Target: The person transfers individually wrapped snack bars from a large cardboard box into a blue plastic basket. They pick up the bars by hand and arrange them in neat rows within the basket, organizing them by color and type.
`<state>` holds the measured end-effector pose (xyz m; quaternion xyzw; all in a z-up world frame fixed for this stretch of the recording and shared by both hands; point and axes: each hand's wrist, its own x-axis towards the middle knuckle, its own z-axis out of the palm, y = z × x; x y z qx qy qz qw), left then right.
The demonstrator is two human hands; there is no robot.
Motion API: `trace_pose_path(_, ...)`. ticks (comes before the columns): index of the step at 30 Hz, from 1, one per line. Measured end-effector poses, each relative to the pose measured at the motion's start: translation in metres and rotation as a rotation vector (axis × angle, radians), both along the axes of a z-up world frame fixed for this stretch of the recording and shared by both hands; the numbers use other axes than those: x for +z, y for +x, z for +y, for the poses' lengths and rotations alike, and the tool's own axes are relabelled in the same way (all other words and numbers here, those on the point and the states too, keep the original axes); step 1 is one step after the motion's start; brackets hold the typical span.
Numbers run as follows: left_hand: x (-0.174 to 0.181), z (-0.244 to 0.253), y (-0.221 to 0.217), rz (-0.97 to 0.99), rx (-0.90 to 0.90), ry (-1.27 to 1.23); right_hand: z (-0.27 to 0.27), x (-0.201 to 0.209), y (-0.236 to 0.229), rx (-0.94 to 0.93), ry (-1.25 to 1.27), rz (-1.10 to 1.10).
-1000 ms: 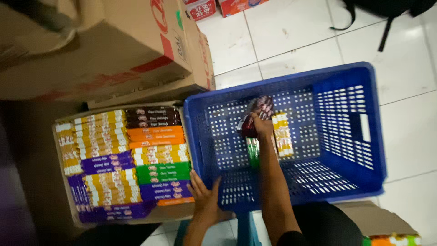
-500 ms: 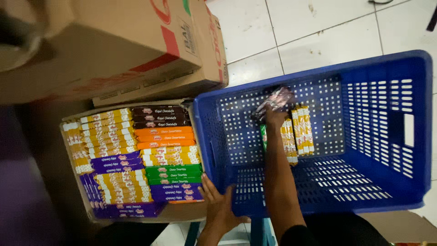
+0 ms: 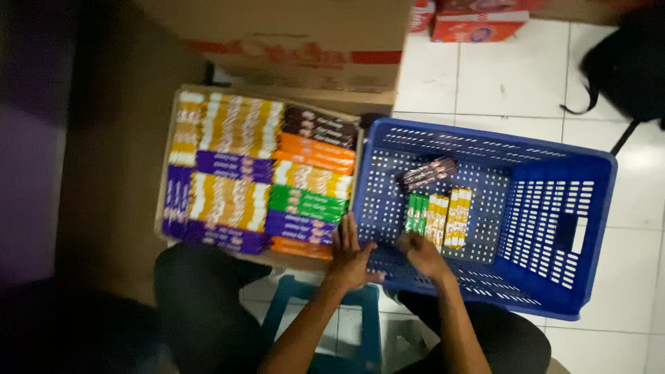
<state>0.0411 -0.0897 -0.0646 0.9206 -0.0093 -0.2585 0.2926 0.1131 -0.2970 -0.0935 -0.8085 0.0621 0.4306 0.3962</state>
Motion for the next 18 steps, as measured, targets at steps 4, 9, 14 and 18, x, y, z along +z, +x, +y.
trace_pose_path(4,-0.034,0.034,-0.022,-0.208,0.144,-0.259,0.002,-0.023,-0.091,0.187,-0.104,-0.080)
trace_pose_path(9,-0.055,0.074,-0.038,-0.401,1.227,-0.687,0.022,-0.029,-0.143,0.531,-0.493,-0.411)
trace_pose_path(14,-0.048,0.110,-0.028,0.248,1.961,-1.009,0.025,-0.043,-0.150,0.646,-0.660,-0.561)
trace_pose_path(18,-0.025,0.134,-0.008,0.582,1.983,-1.000,0.029,-0.046,-0.148,0.546,-0.707,-0.506)
